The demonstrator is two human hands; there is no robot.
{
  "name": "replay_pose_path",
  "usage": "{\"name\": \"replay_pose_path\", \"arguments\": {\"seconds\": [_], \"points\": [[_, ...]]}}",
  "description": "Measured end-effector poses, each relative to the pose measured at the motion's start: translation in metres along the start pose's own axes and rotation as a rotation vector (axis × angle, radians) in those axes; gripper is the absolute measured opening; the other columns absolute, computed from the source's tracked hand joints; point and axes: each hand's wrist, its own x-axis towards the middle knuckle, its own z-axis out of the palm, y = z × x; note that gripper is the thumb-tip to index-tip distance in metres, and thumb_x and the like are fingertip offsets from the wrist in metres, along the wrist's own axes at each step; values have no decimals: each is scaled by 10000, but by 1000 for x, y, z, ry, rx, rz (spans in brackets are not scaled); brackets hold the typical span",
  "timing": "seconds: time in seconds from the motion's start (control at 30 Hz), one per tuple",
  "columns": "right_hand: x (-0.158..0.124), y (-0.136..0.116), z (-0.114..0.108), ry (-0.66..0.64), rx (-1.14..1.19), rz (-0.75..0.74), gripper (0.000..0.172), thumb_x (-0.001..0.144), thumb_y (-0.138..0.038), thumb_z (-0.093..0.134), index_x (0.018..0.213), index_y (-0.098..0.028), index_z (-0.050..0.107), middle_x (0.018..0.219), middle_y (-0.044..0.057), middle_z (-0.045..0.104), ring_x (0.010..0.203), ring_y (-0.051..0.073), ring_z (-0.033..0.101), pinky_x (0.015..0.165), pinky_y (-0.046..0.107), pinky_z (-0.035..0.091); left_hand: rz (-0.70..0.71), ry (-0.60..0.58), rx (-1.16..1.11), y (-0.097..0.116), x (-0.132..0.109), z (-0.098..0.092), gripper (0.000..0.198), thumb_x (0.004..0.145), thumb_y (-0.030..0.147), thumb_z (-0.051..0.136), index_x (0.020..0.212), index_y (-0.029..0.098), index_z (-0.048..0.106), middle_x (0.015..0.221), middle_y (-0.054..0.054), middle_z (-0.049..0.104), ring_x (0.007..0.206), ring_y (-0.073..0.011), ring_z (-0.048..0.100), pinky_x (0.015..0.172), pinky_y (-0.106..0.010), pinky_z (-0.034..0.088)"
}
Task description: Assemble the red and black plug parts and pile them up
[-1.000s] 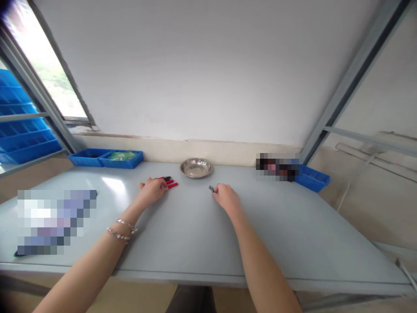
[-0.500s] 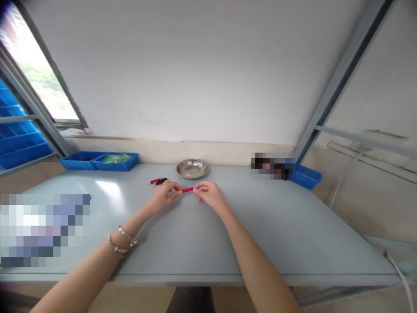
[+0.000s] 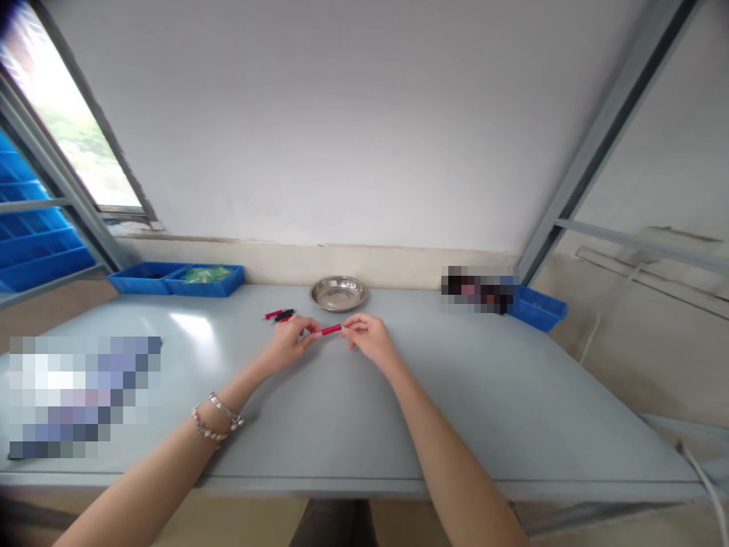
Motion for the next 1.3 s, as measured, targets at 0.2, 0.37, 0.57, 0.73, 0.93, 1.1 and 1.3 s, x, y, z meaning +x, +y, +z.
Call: {"name": "replay_pose_path", "arguments": {"seconds": [0.2, 0.37, 0.57, 0.73, 0.93, 1.1, 1.3], "points": [[1, 0, 1, 32, -27, 0, 226, 647, -354, 590, 760, -163, 552, 685, 22, 631, 479, 89, 507, 453, 215, 377, 45, 7, -4, -4, 0, 4, 192, 797, 286, 465, 831, 184, 624, 784, -48, 641, 818, -202, 523, 738, -324, 364], [2, 5, 3, 41, 17, -3, 194, 610, -287, 625, 743, -159, 564, 635, -4, 595, 481, 87, 505, 516, 240, 425, 50, 1, 19, -6, 1, 6, 196, 807, 286, 454, 835, 179, 615, 791, -48, 640, 818, -201, 515, 758, -336, 355], [3, 8, 3, 35, 11, -7, 181, 587, -248, 640, 728, -152, 578, 619, 0, 596, 483, 98, 518, 540, 261, 444, 68, 1, 29, -7, 1, 7, 184, 808, 276, 459, 823, 177, 613, 762, -46, 632, 802, -198, 517, 745, -331, 351], [3, 11, 2, 22, -41, -18, 153, 609, -246, 622, 725, -154, 583, 602, 2, 600, 473, 98, 514, 536, 258, 442, 76, -1, 28, -7, 1, 7, 172, 802, 249, 461, 818, 170, 614, 758, -46, 629, 781, -188, 511, 723, -319, 346], [2, 10, 2, 12, -74, -30, 133, 625, -236, 604, 725, -152, 580, 607, 14, 613, 466, 97, 511, 535, 253, 440, 85, 11, 26, -7, 0, 7, 176, 803, 248, 467, 820, 158, 617, 728, -44, 620, 772, -183, 504, 721, -311, 331], [1, 9, 2, 7, -65, -25, 123, 629, -232, 593, 721, -154, 571, 620, 18, 619, 453, 95, 505, 522, 254, 436, 93, 14, 7, -8, 1, 8, 169, 798, 234, 463, 811, 161, 616, 735, -40, 623, 767, -185, 497, 706, -304, 327], [1, 10, 1, 22, -25, -77, 130, 641, -257, 596, 715, -156, 562, 631, 20, 631, 464, 99, 515, 530, 259, 438, 73, -2, -118, -11, 3, 12, 203, 785, 281, 460, 803, 149, 613, 733, -44, 613, 676, -155, 491, 635, -268, 342]]}}
